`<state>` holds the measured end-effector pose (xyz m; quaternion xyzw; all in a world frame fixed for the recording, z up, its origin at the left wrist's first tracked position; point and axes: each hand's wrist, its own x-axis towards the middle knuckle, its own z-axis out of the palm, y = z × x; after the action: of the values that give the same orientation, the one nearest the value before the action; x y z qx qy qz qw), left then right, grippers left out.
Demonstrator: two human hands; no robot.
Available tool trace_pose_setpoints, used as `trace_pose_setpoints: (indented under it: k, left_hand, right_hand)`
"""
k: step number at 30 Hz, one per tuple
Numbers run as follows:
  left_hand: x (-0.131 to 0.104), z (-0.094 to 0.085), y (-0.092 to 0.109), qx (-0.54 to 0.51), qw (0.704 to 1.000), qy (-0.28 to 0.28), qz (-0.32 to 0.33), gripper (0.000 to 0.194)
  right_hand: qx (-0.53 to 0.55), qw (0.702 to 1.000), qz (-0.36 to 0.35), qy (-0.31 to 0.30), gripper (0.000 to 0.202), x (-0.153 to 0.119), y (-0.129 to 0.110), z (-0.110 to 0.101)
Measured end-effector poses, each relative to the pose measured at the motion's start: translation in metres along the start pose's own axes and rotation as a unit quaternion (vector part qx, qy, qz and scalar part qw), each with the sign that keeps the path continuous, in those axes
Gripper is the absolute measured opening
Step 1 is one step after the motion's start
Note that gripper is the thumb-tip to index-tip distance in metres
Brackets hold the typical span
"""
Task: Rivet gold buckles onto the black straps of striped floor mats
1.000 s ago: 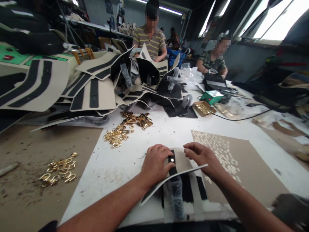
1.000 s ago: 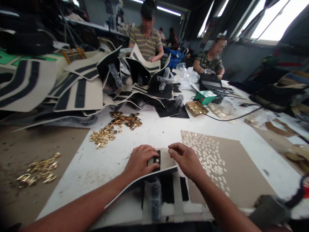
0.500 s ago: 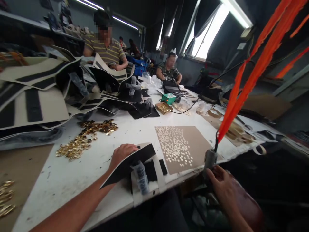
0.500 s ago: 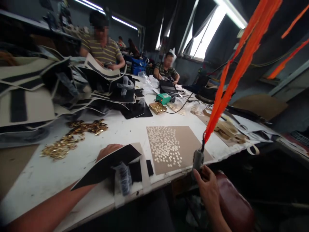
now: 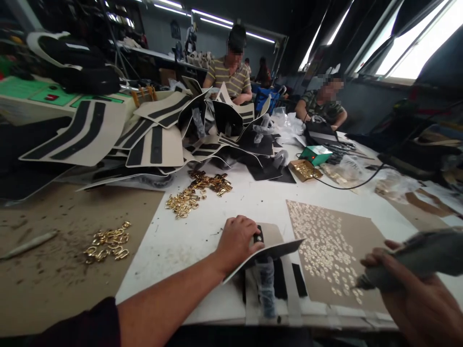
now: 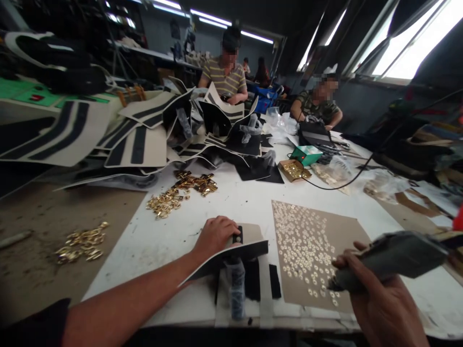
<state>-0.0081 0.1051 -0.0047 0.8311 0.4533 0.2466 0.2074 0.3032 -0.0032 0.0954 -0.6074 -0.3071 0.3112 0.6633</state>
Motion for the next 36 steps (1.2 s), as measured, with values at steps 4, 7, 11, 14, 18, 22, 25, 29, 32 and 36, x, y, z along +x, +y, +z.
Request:
trace_pose_setpoints:
  k: [4, 7, 11, 14, 18, 22, 25, 29, 32, 36]
  left_hand:
    - [-0.003, 0.001, 0.005, -0.026, 0.999, 0.043, 0.006, 0.029]
    - [-0.005, -0.002, 0.008, -0.042, 0.998, 0.046, -0.001, 0.031]
    - [-0.006, -0.006, 0.009, -0.055, 0.998, 0.033, -0.013, 0.03]
    - [-0.005, -0.007, 0.008, -0.065, 0.997, 0.029, -0.014, 0.028]
    - [-0.006, -0.008, 0.007, -0.072, 0.997, 0.023, -0.011, 0.027]
    - [-0.005, -0.009, 0.006, -0.075, 0.997, 0.015, -0.01, 0.026]
    - [-0.005, -0.009, 0.006, -0.071, 0.997, 0.01, -0.009, 0.025]
    - [-0.005, -0.007, 0.006, -0.065, 0.998, 0.012, -0.013, 0.027]
    - [-0.005, -0.007, 0.007, -0.065, 0.998, 0.013, -0.013, 0.025]
    - [-0.004, -0.008, 0.007, -0.064, 0.998, 0.01, -0.013, 0.023]
  right_hand:
    - [0.106, 0.984, -0.018, -0.141, 0.031, 0.017, 0.001, 0.105]
    - [0.133, 0.952, -0.021, -0.276, 0.025, 0.014, 0.01, 0.163]
    - [0.135, 0.895, 0.008, -0.426, 0.02, 0.008, 0.029, 0.186]
    - [0.127, 0.871, 0.01, -0.474, 0.014, 0.009, 0.04, 0.181]
    - [0.121, 0.859, 0.002, -0.497, 0.011, 0.012, 0.047, 0.175]
    - [0.113, 0.857, -0.002, -0.503, 0.01, 0.013, 0.051, 0.175]
    - [0.099, 0.857, 0.002, -0.505, 0.01, 0.013, 0.054, 0.174]
    - [0.09, 0.861, 0.006, -0.501, 0.01, 0.012, 0.055, 0.172]
    - [0.087, 0.857, 0.006, -0.507, 0.011, 0.012, 0.055, 0.173]
    - [0.079, 0.849, -0.003, -0.522, 0.012, 0.012, 0.056, 0.174]
